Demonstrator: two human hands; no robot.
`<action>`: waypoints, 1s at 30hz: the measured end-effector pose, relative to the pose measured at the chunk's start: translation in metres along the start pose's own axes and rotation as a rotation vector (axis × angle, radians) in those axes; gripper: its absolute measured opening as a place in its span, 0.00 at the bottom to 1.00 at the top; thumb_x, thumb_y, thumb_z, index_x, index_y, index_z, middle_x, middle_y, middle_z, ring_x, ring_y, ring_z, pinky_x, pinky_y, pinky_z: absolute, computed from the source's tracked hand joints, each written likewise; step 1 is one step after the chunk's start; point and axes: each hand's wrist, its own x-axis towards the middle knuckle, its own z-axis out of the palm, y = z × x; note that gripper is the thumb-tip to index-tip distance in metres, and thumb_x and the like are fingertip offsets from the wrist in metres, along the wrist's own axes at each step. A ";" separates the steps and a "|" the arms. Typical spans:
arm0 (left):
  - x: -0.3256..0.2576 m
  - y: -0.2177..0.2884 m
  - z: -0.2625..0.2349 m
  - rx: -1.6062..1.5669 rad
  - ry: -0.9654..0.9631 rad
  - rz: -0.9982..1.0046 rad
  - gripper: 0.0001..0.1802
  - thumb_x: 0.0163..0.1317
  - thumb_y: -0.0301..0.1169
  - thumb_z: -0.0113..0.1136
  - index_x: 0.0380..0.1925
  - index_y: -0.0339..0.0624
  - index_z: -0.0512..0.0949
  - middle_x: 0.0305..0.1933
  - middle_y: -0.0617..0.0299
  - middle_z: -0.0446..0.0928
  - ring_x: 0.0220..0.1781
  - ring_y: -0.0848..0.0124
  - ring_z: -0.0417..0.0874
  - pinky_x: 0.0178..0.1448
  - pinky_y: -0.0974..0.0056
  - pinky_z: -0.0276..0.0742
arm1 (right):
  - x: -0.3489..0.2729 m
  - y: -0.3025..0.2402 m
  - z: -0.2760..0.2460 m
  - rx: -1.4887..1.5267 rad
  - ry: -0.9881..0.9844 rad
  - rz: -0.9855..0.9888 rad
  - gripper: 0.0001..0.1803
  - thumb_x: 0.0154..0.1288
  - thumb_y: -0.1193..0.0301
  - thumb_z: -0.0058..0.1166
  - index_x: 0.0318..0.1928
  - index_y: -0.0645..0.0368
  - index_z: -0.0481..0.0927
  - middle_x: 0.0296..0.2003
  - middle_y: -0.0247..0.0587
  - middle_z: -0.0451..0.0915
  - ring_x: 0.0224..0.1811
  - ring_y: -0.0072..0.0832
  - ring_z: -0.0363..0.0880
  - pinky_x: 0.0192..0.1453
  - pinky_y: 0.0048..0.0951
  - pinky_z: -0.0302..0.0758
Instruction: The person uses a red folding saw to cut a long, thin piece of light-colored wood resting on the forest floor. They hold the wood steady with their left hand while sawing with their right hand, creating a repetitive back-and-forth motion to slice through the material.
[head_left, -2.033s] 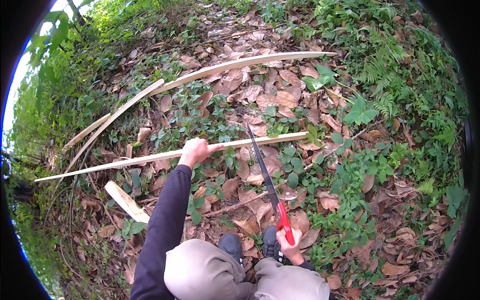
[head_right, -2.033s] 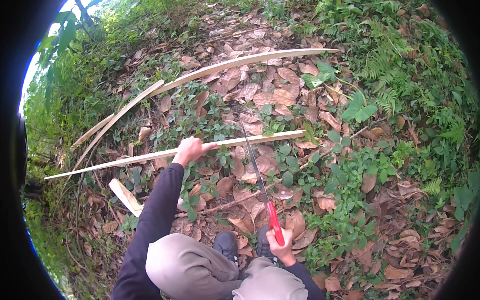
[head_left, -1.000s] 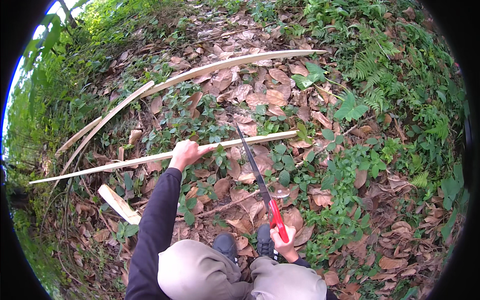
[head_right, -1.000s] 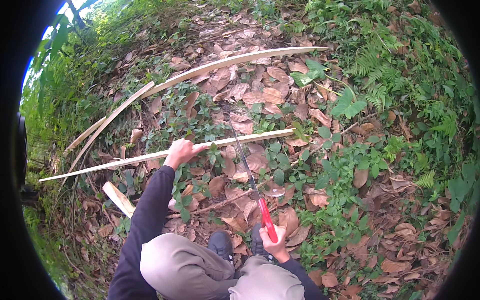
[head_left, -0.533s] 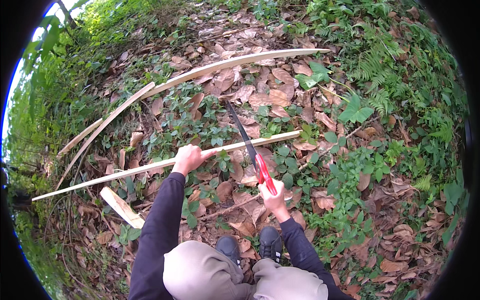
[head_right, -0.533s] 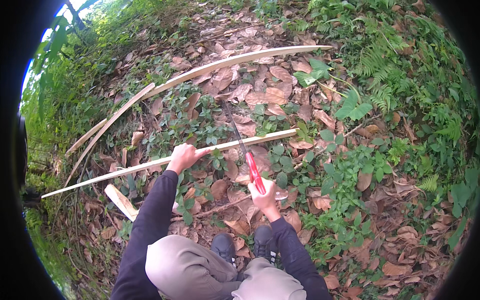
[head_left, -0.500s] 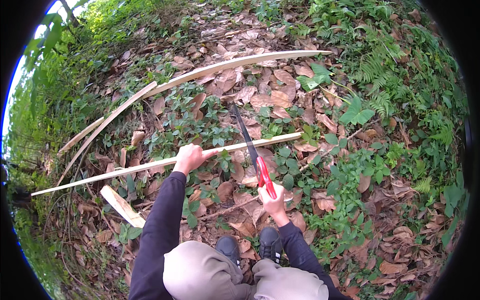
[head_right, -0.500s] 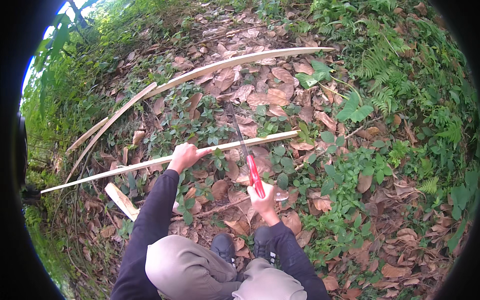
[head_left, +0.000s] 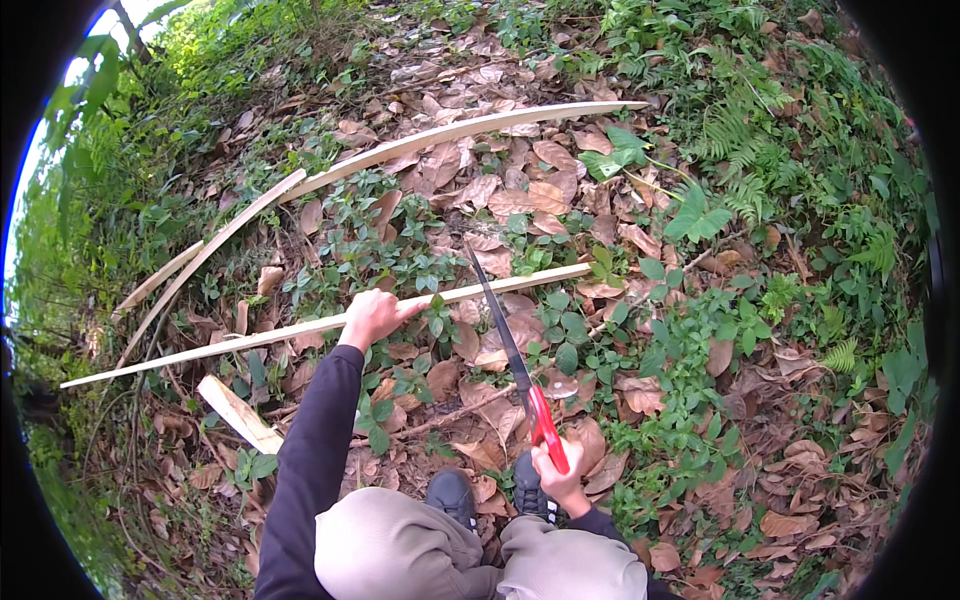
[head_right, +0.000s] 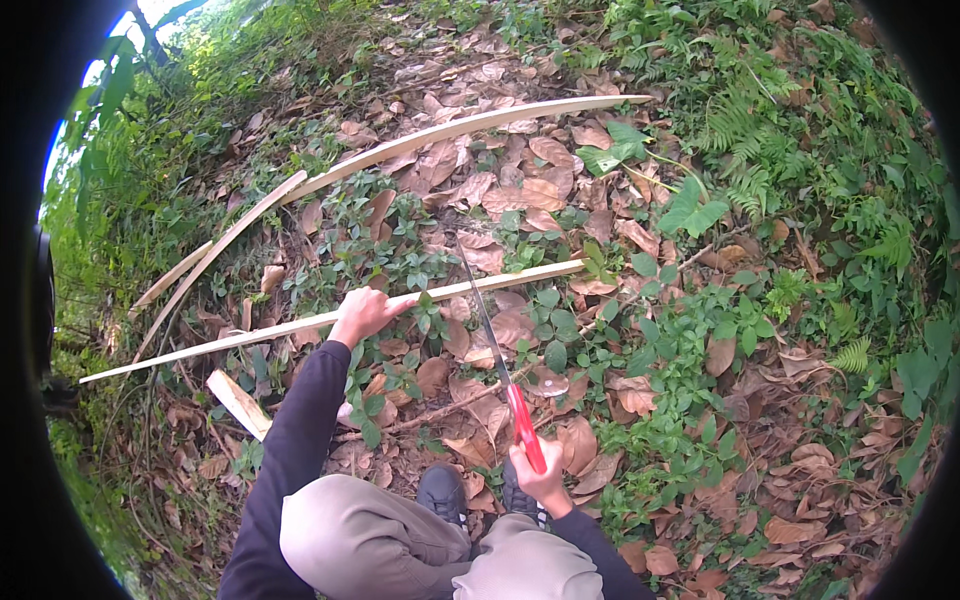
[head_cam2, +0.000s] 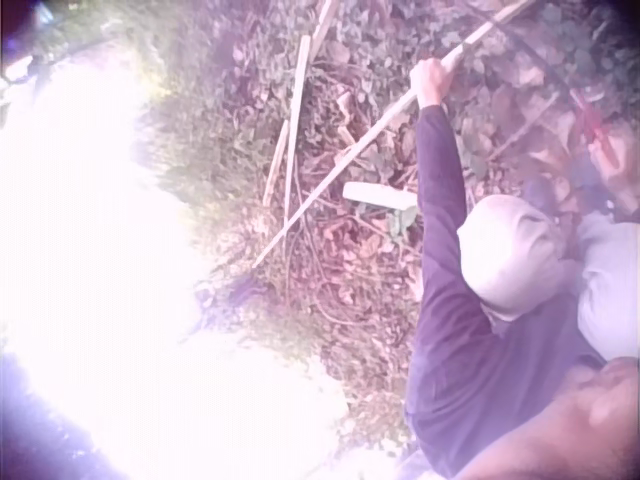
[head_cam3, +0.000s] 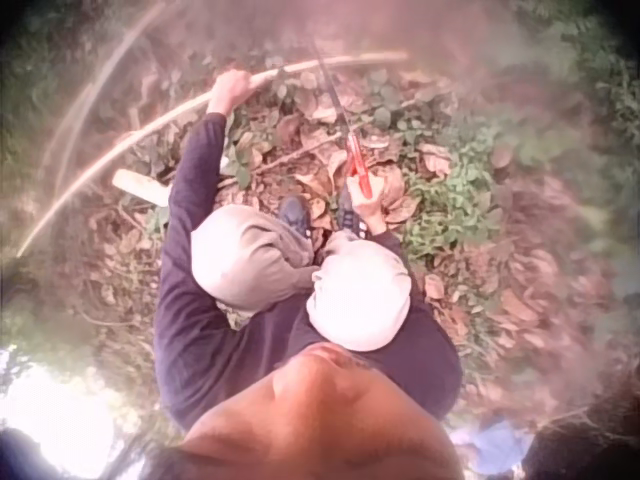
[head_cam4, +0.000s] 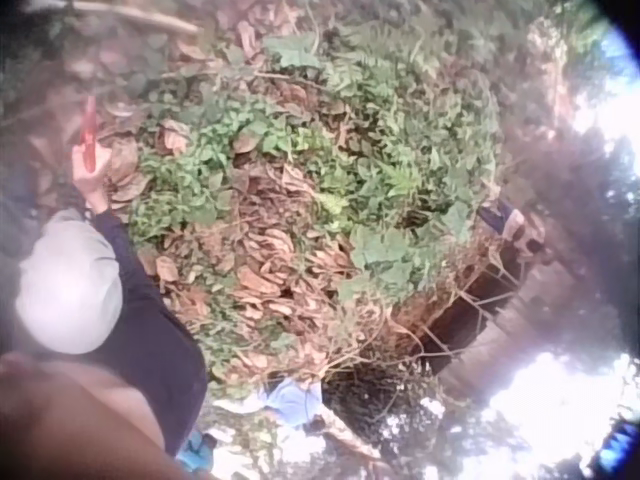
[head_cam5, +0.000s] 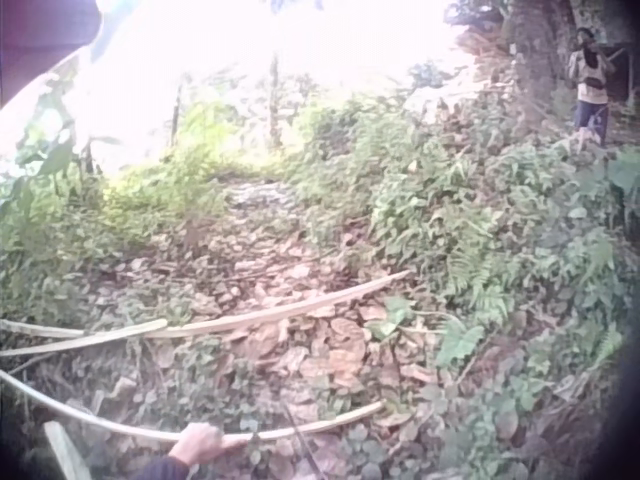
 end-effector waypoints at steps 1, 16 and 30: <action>-0.007 0.000 -0.002 -0.004 -0.032 -0.005 0.49 0.64 0.73 0.44 0.12 0.35 0.81 0.14 0.44 0.76 0.22 0.48 0.82 0.33 0.49 0.79 | 0.025 -0.003 0.013 0.007 -0.002 -0.016 0.14 0.59 0.77 0.59 0.19 0.61 0.71 0.13 0.40 0.70 0.13 0.26 0.70 0.21 0.34 0.65; 0.003 0.000 0.003 -0.002 0.014 -0.099 0.49 0.61 0.75 0.47 0.12 0.34 0.81 0.16 0.45 0.77 0.24 0.49 0.84 0.34 0.50 0.79 | 0.088 0.003 0.041 -0.035 -0.001 -0.078 0.12 0.61 0.75 0.61 0.22 0.61 0.74 0.14 0.37 0.72 0.15 0.25 0.71 0.23 0.32 0.65; -0.001 -0.006 0.005 -0.052 0.045 -0.014 0.49 0.62 0.73 0.47 0.11 0.34 0.81 0.13 0.45 0.75 0.21 0.48 0.81 0.31 0.48 0.78 | 0.023 -0.023 0.007 -0.128 -0.026 -0.126 0.13 0.60 0.76 0.60 0.20 0.61 0.73 0.12 0.37 0.68 0.12 0.26 0.69 0.21 0.32 0.65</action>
